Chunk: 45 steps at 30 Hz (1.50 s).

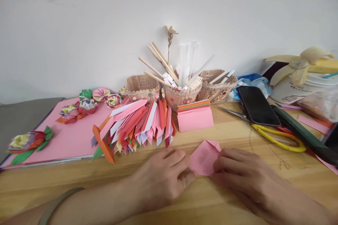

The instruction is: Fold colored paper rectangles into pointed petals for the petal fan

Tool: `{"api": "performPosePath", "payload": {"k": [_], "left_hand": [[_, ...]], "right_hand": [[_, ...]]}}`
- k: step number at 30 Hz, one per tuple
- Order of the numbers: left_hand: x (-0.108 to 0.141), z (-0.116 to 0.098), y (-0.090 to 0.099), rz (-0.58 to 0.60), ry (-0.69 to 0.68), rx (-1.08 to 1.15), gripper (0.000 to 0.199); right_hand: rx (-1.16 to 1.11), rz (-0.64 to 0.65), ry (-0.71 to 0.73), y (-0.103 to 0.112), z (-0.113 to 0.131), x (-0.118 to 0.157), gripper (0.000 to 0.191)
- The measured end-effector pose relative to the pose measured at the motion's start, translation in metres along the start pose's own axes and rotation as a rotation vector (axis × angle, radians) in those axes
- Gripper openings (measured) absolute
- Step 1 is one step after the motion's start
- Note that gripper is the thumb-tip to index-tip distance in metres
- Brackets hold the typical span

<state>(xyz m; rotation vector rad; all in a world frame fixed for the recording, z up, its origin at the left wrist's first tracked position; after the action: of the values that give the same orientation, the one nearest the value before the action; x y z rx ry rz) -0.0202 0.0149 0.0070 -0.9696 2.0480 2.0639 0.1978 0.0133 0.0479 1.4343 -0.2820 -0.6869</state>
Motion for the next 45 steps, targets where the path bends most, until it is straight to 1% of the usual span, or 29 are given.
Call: {"api": "performPosePath", "payload": {"k": [3,6,8,12,17,21,24,26,27,29,32,34,36,38,45], "left_hand": [[0.000,0.003,0.000,0.008,-0.002,0.032,0.011],[0.002,0.005,-0.001,-0.037,-0.022,0.007,0.011],[0.004,0.008,-0.001,-0.079,-0.024,-0.065,0.010],[0.008,0.009,0.000,-0.097,-0.021,-0.188,0.010],[0.008,-0.006,0.005,-0.126,-0.041,-0.215,0.023],[0.010,-0.021,0.007,-0.134,-0.036,-0.303,0.031],[0.012,-0.026,0.006,-0.114,-0.002,-0.311,0.037],[0.013,-0.026,0.005,-0.087,0.015,-0.298,0.040],[0.013,-0.025,0.005,-0.074,0.014,-0.287,0.041],[0.012,-0.022,0.005,-0.052,0.015,-0.265,0.041],[0.009,-0.015,0.007,-0.032,0.008,-0.215,0.035],[0.007,-0.009,0.008,-0.007,-0.010,-0.175,0.030],[0.006,-0.003,0.009,0.010,-0.031,-0.139,0.027],[0.005,0.001,0.009,0.015,-0.042,-0.121,0.028],[0.005,0.011,0.007,-0.007,-0.105,-0.130,0.024]], "right_hand": [[-0.037,-0.014,0.015,0.004,-0.006,0.003,0.033],[-0.018,-0.044,0.038,0.003,-0.007,0.004,0.032],[0.004,-0.056,0.058,0.000,-0.004,0.004,0.032],[0.039,-0.062,0.094,-0.006,0.009,0.002,0.032],[-0.008,-0.040,0.131,-0.008,0.024,-0.005,0.031],[-0.092,-0.072,0.140,-0.006,0.027,-0.009,0.026],[-0.134,-0.114,0.141,-0.006,0.025,-0.007,0.025],[-0.152,-0.171,0.058,-0.008,0.022,-0.005,0.024],[-0.163,-0.194,-0.024,-0.010,0.019,-0.004,0.023],[-0.206,-0.200,-0.254,-0.015,0.013,-0.003,0.021],[-0.348,-0.077,-0.591,-0.025,0.006,-0.005,0.018],[-0.445,0.002,-0.711,-0.030,0.004,-0.010,0.021],[-0.485,0.040,-0.737,-0.032,0.003,-0.015,0.026],[-0.458,0.047,-0.723,-0.033,0.002,-0.020,0.028],[-0.335,0.003,-0.676,-0.038,-0.004,-0.025,0.018]]}}
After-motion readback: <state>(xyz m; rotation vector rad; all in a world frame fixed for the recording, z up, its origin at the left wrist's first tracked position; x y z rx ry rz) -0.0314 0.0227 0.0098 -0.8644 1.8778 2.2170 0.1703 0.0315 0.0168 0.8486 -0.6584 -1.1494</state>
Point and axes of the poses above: each hand's wrist, its own x-axis away from the middle knuckle, its own y-axis out of the back of the hand, z = x × y, the point moved 1 cm from there along -x, towards the middle knuckle, and after that the axes turned 7 degrees about x, right-handed, at the moved point
